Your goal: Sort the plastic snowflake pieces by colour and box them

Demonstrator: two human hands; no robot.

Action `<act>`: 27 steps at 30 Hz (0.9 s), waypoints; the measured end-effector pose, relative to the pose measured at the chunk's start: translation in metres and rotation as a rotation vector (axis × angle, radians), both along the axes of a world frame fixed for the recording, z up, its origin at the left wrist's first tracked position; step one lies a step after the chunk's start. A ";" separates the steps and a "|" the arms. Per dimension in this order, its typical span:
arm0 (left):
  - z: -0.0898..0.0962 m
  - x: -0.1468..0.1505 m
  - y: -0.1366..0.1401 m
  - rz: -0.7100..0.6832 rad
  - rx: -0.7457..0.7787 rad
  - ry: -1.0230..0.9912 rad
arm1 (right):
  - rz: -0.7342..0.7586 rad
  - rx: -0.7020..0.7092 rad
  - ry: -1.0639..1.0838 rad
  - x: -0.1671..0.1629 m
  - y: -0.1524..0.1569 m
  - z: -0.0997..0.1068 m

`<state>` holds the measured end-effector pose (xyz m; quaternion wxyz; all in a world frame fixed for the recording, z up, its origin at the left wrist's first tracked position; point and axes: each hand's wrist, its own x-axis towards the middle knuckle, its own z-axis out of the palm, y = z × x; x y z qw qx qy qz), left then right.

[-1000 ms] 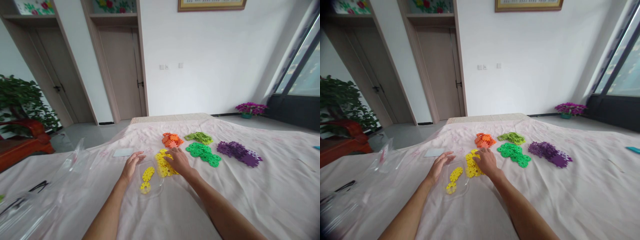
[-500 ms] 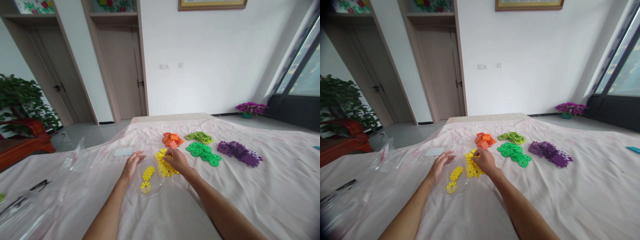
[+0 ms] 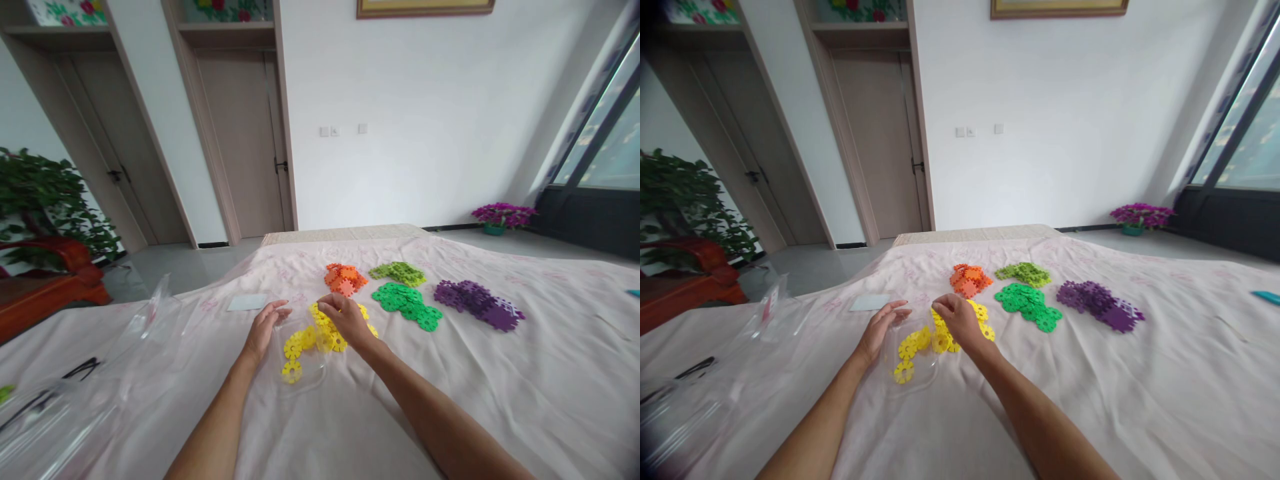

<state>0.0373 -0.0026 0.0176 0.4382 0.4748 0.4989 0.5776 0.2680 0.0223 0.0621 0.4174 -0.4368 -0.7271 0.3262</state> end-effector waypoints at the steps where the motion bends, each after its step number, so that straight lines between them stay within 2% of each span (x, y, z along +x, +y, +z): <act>1: 0.000 0.000 0.000 -0.003 0.003 -0.003 | -0.054 0.045 -0.083 0.005 0.001 0.001; 4: 0.000 -0.001 -0.001 -0.014 0.005 -0.018 | -0.109 0.162 -0.364 0.017 0.000 0.002; 7: 0.001 -0.001 -0.001 -0.008 0.001 -0.051 | -0.031 0.208 -0.583 0.022 -0.006 0.000; 10: 0.002 -0.002 -0.001 0.017 -0.002 -0.082 | 0.048 0.256 -0.710 0.022 -0.012 -0.001; 15: 0.004 -0.012 -0.001 0.089 -0.004 -0.003 | 0.099 0.305 -0.758 0.019 -0.017 0.000; 24: 0.005 -0.037 0.004 0.283 -0.045 0.228 | 0.169 0.297 -0.743 0.017 -0.018 -0.001; 27: 0.005 -0.038 0.005 0.305 -0.034 0.292 | 0.169 0.304 -0.739 0.017 -0.017 -0.002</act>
